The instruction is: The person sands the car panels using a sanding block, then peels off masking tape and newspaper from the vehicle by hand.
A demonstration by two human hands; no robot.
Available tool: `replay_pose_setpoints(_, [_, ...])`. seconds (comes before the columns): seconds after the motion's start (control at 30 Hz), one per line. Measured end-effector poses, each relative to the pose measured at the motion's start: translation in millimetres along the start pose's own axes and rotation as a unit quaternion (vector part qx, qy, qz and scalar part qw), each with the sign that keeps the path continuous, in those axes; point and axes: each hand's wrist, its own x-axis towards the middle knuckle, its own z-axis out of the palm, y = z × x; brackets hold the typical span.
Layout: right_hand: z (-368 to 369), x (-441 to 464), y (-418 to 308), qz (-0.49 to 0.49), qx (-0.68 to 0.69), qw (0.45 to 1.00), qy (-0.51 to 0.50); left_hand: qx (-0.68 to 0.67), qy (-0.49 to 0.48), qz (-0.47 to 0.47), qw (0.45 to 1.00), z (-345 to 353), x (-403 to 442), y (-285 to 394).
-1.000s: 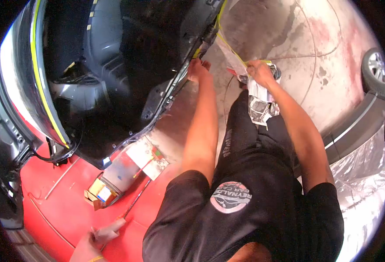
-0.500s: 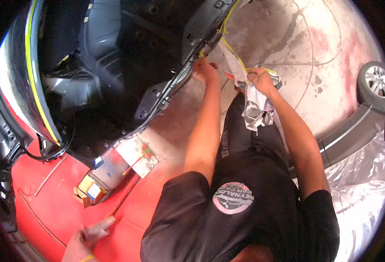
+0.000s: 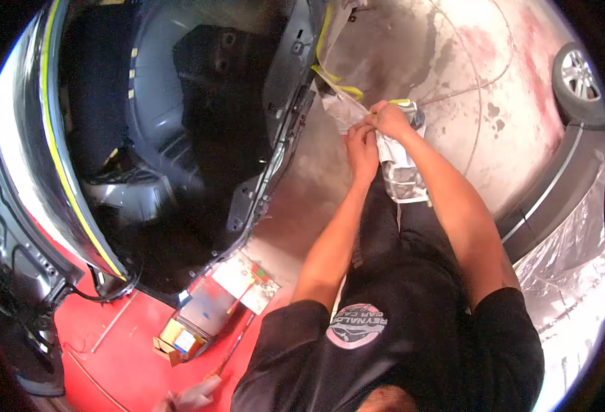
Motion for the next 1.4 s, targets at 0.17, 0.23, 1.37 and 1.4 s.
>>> replay_pose_setpoints(0.17, [-27.5,8.7,22.7,0.050,-0.035,0.998,0.029,-0.127,-0.032,-0.143,0.981,6.7,7.3,-32.7])
replay_pose_setpoints(0.23, [-38.2,6.3,35.8,0.059,-0.072,0.996,0.015,-0.175,0.024,-0.277,0.945,-17.7,41.1,10.5])
replay_pose_setpoints(1.37, [-69.7,60.0,88.8,0.075,0.339,0.936,0.057,0.190,-0.037,0.006,0.981,55.9,160.5,34.8])
replay_pose_setpoints(1.4, [-79.0,70.5,78.9,0.085,0.342,0.935,0.048,0.193,-0.062,0.005,0.979,63.3,162.2,37.8])
